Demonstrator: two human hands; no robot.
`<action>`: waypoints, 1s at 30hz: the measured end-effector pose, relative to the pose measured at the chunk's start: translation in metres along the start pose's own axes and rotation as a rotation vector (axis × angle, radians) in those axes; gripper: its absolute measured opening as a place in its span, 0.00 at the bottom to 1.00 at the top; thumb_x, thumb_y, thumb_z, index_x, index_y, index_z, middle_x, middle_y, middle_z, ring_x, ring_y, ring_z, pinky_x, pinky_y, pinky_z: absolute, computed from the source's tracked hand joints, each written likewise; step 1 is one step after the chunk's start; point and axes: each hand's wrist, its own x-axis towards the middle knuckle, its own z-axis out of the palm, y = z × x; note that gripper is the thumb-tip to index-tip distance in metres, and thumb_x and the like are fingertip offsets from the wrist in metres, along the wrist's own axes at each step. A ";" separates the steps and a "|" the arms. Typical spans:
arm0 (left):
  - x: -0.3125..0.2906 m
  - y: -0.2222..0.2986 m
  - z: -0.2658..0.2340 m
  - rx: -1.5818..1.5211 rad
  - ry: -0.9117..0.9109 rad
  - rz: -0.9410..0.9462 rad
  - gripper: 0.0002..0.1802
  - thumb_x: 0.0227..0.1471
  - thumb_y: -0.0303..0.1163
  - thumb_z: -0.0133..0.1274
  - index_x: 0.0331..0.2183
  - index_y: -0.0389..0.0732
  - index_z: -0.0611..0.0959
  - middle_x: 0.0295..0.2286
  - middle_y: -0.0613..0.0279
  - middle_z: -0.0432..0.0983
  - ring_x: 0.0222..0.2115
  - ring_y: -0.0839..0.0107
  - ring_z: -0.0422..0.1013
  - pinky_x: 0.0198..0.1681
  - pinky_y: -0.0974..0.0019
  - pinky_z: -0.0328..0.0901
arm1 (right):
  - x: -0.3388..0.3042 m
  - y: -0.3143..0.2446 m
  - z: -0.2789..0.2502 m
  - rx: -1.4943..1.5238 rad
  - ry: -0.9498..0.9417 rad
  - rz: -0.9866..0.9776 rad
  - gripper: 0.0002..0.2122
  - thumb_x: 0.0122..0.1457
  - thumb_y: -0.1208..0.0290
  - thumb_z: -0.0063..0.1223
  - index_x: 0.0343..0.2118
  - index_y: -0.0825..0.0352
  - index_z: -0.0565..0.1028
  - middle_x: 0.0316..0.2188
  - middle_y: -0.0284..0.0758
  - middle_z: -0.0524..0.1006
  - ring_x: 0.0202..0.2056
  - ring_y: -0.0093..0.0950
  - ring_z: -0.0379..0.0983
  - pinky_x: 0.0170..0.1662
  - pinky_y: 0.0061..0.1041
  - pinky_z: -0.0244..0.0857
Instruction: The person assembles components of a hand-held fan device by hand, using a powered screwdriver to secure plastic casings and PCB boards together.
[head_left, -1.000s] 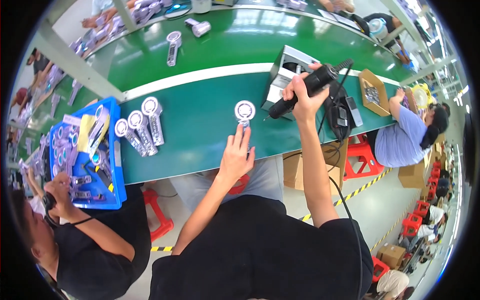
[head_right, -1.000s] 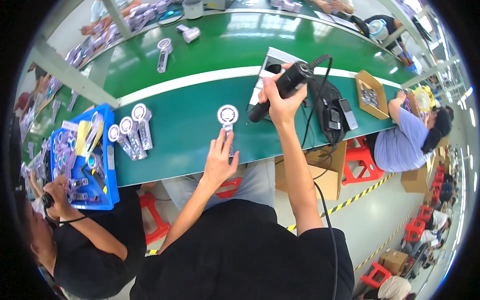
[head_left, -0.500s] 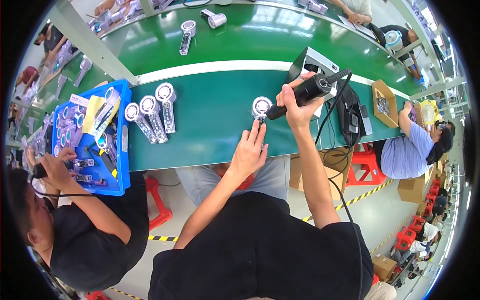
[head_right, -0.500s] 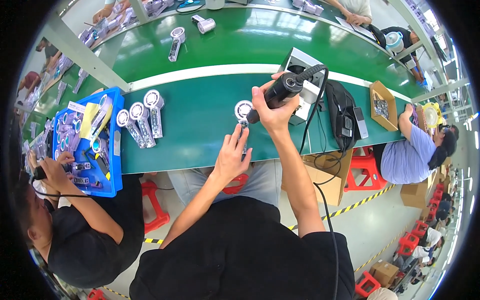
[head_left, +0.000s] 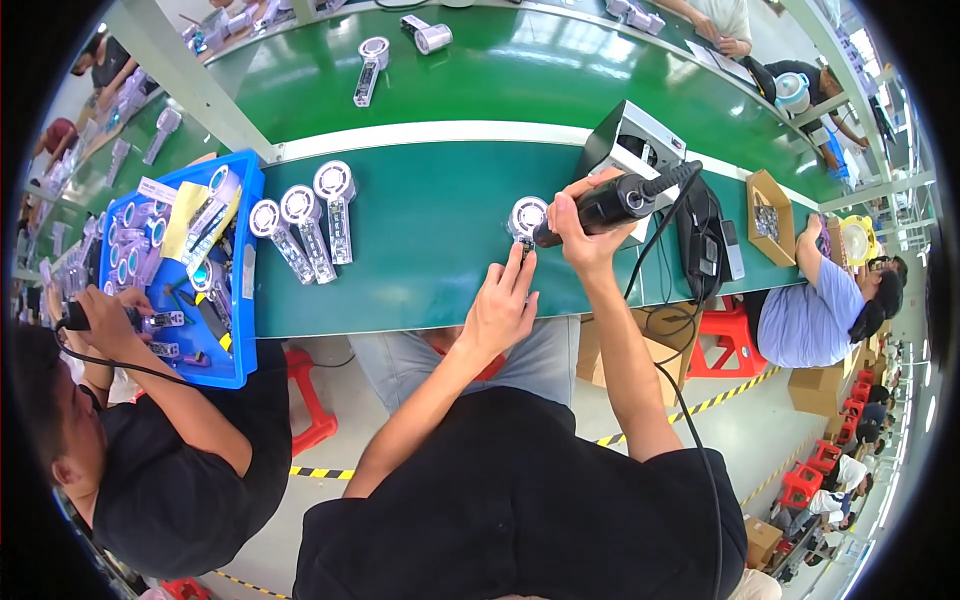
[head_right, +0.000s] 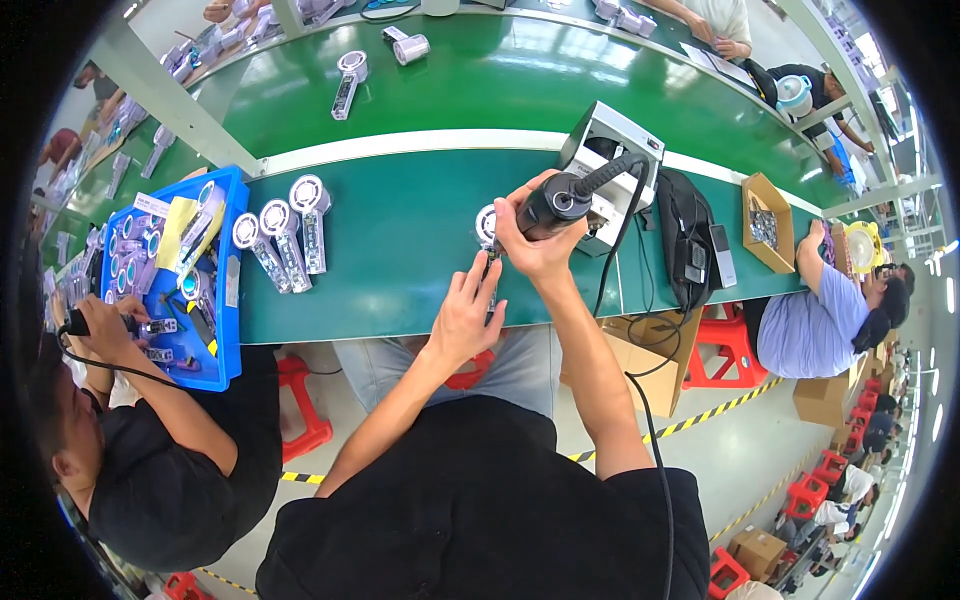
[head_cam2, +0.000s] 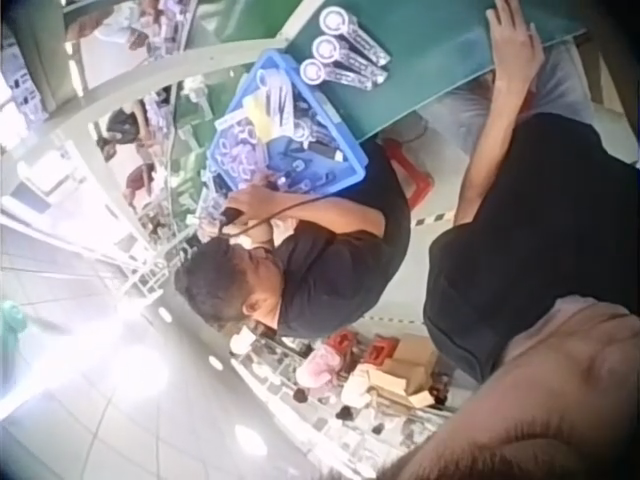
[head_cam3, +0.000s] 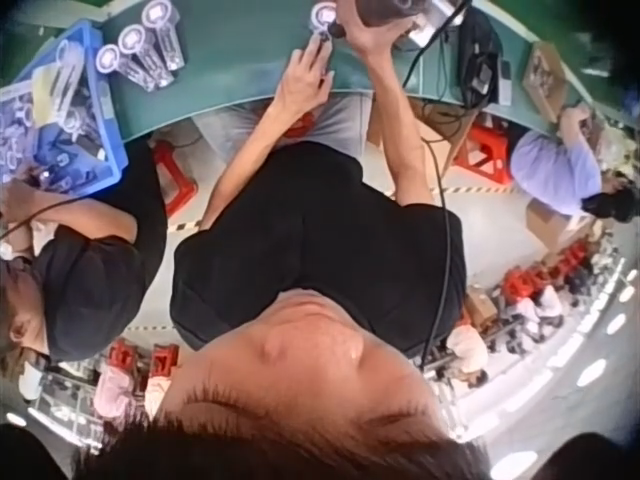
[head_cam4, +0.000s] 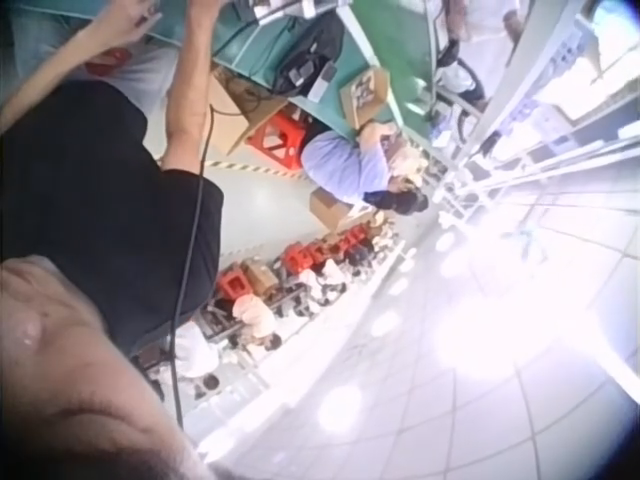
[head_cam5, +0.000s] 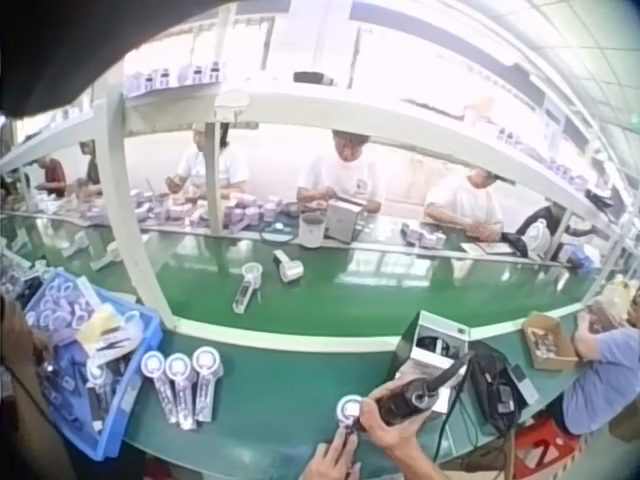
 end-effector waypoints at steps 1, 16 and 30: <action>0.000 0.001 -0.001 -0.004 -0.009 -0.007 0.35 0.43 0.23 0.58 0.55 0.26 0.70 0.55 0.33 0.63 0.37 0.48 0.67 0.45 0.55 0.68 | 0.000 -0.001 0.000 -0.040 0.007 -0.025 0.18 0.49 0.86 0.61 0.41 0.72 0.65 0.20 0.32 0.75 0.20 0.15 0.69 0.24 0.16 0.62; -0.002 -0.003 -0.019 -0.282 -0.027 -0.079 0.36 0.37 0.22 0.59 0.54 0.35 0.75 0.56 0.43 0.63 0.41 0.54 0.69 0.44 0.59 0.68 | 0.083 -0.048 -0.069 -0.239 0.202 -0.124 0.22 0.53 0.83 0.63 0.47 0.68 0.64 0.18 0.31 0.72 0.16 0.20 0.69 0.22 0.19 0.64; -0.003 -0.004 -0.019 -0.272 -0.003 -0.066 0.35 0.36 0.22 0.59 0.52 0.33 0.75 0.56 0.43 0.63 0.39 0.54 0.68 0.45 0.57 0.68 | 0.068 -0.036 -0.062 0.010 0.184 0.063 0.20 0.56 0.82 0.60 0.48 0.69 0.63 0.19 0.33 0.71 0.15 0.23 0.68 0.19 0.24 0.64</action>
